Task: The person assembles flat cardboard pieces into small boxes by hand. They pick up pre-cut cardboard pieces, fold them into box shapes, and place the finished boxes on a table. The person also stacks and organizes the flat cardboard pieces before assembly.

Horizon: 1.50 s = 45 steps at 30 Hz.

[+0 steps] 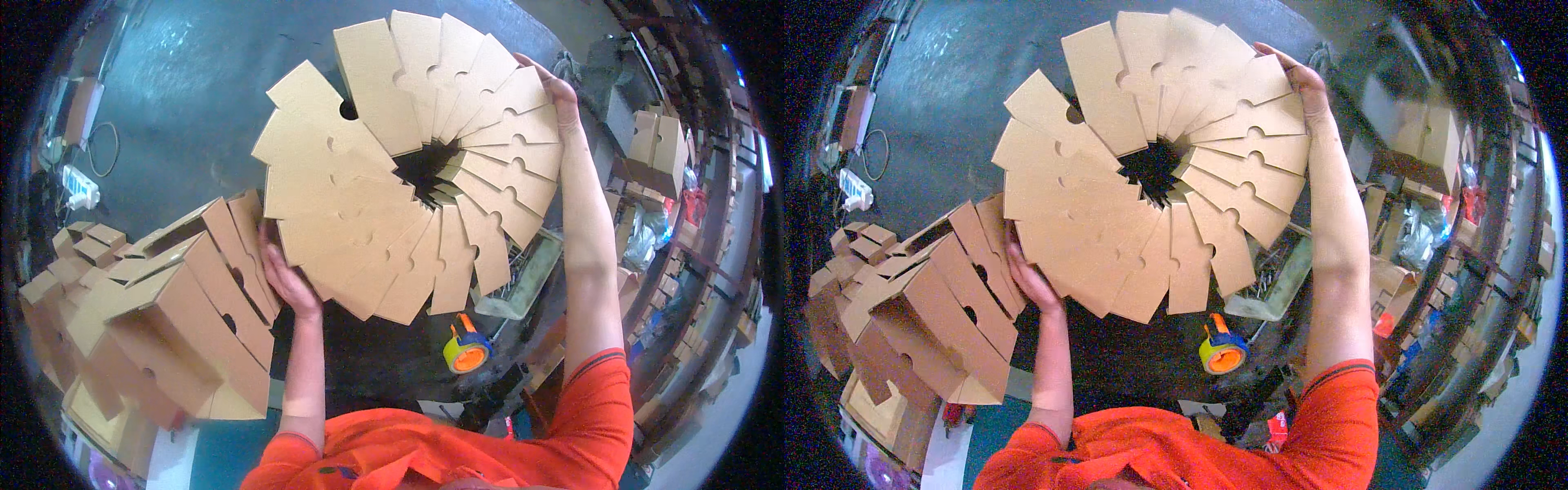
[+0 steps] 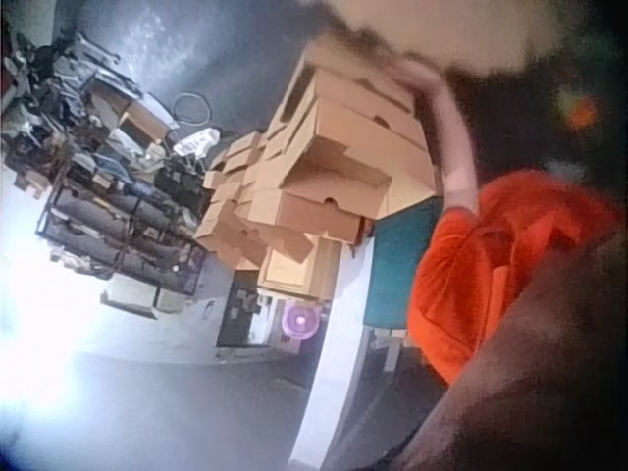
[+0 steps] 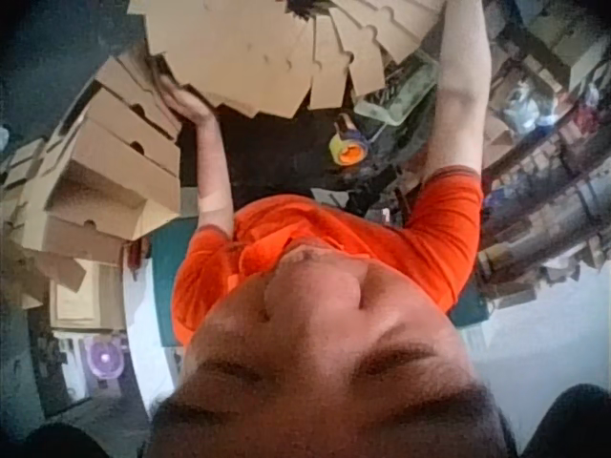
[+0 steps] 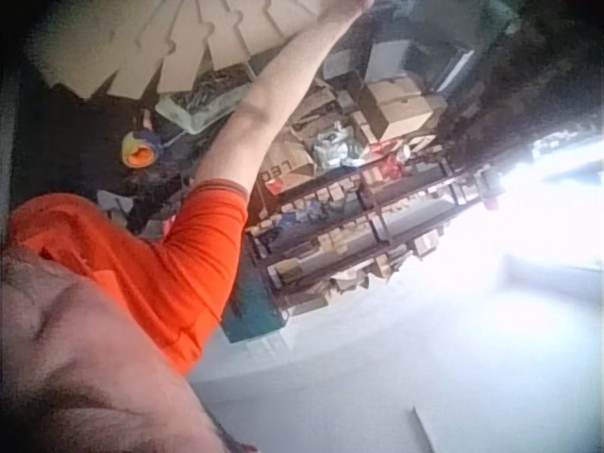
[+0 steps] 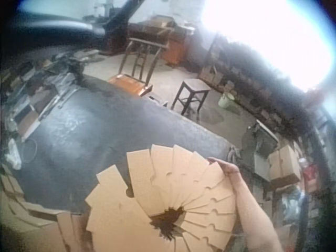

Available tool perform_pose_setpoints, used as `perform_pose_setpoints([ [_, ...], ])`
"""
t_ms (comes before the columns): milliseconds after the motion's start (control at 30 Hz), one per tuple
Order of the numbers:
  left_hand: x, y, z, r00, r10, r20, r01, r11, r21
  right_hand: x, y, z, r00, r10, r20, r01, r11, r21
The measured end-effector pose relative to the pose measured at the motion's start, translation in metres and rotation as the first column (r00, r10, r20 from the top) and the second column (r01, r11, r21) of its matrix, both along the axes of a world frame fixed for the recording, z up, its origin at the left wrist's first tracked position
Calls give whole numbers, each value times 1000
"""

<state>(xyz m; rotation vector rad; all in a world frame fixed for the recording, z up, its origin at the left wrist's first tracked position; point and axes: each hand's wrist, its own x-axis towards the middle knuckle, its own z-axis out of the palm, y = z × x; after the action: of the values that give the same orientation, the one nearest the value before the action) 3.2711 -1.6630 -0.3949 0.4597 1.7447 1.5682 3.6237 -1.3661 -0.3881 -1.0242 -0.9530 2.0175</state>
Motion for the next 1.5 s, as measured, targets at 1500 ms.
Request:
perform_pose_setpoints([
  [1500, -60, -15, -70, 951, -60, 304, 55, 998, 25, -2, -22, -103, 884, 75, -462, -86, 996, -3],
])
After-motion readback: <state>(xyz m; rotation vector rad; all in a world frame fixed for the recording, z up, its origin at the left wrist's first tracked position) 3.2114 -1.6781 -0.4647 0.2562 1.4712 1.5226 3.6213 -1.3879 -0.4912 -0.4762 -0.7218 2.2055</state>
